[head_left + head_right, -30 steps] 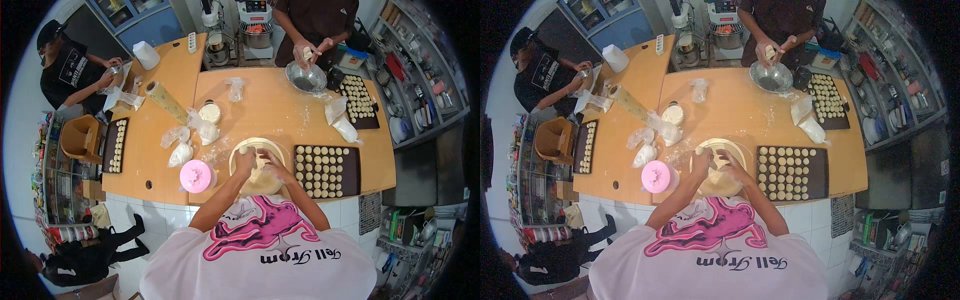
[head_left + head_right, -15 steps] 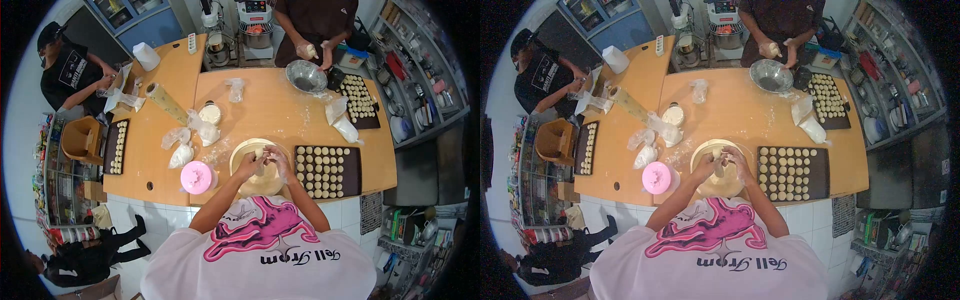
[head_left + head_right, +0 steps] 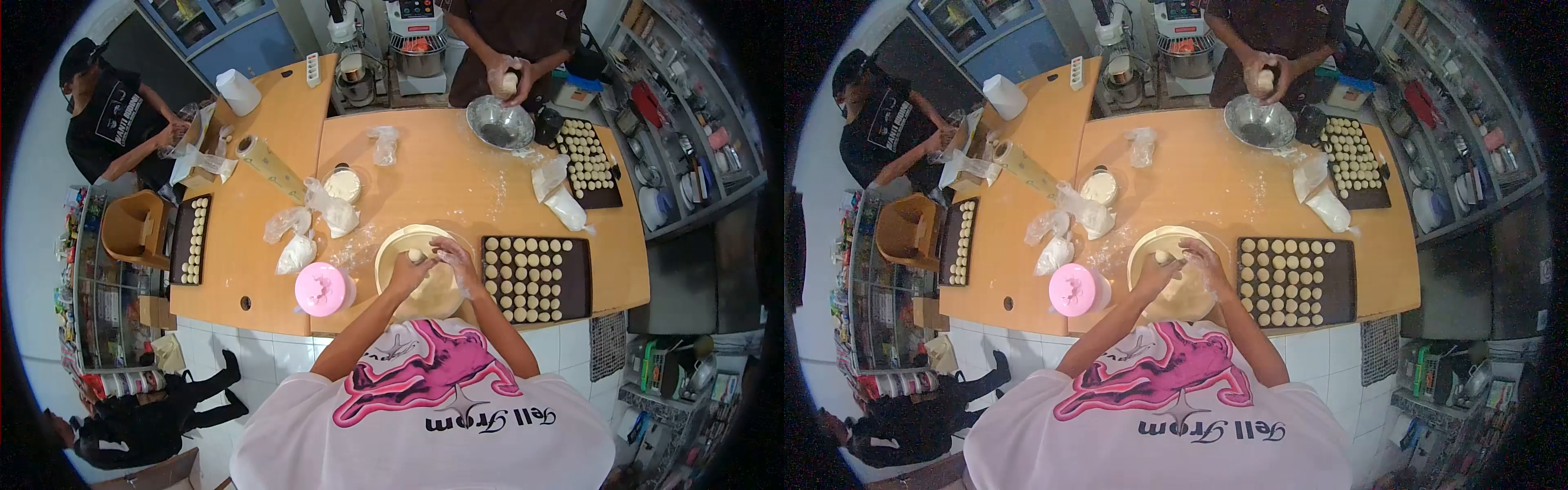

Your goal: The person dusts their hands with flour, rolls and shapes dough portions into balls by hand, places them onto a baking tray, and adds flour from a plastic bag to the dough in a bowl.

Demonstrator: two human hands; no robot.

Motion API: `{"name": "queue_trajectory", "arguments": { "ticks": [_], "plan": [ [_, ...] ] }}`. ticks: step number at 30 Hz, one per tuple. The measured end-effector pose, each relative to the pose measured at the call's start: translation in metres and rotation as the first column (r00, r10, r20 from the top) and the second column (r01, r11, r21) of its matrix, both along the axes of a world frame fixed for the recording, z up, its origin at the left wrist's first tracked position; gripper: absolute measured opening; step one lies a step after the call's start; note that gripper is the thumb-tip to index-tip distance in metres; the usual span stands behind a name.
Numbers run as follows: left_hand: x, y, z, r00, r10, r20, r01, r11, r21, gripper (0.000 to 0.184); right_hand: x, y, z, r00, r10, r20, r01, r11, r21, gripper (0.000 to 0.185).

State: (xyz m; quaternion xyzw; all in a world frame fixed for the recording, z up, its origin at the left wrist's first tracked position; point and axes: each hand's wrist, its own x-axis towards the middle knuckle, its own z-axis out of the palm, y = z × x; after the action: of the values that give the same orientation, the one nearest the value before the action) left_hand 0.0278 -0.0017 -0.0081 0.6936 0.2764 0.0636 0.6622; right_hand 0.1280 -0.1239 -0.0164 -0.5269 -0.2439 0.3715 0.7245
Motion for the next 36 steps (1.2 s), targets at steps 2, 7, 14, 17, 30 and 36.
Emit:
{"name": "queue_trajectory", "arguments": {
  "ticks": [2,7,14,17,30,36],
  "plan": [
    [0.003,-0.004,-0.015,0.978,0.208,0.025,-0.209,0.977,0.032,0.013,0.001,-0.001,0.003,1.0,0.002,0.018,-0.002,1.0,0.006,0.036],
    [0.001,-0.004,-0.009,0.942,0.328,-0.067,-0.292,0.904,0.313,0.017,-0.003,0.0,0.007,0.998,0.042,0.054,-0.04,0.998,-0.039,0.038],
    [-0.006,-0.009,0.001,0.985,0.145,0.097,-0.174,0.845,0.506,0.018,-0.018,0.006,0.037,0.869,0.201,0.453,-0.081,0.959,-0.27,0.044],
    [-0.008,-0.008,-0.001,0.991,0.096,0.098,-0.135,0.815,0.563,0.017,-0.02,0.009,0.045,0.806,0.215,0.551,-0.038,0.949,-0.314,0.043],
    [-0.01,0.031,0.003,0.847,-0.531,-0.004,0.53,0.847,-0.033,0.039,-0.008,-0.003,0.046,0.809,0.163,0.564,0.016,0.954,-0.298,0.025],
    [-0.011,0.03,0.041,0.917,-0.399,-0.018,0.399,0.914,0.072,0.044,-0.006,-0.01,0.034,0.912,0.155,0.379,-0.027,0.946,-0.322,0.029]
  ]
}}
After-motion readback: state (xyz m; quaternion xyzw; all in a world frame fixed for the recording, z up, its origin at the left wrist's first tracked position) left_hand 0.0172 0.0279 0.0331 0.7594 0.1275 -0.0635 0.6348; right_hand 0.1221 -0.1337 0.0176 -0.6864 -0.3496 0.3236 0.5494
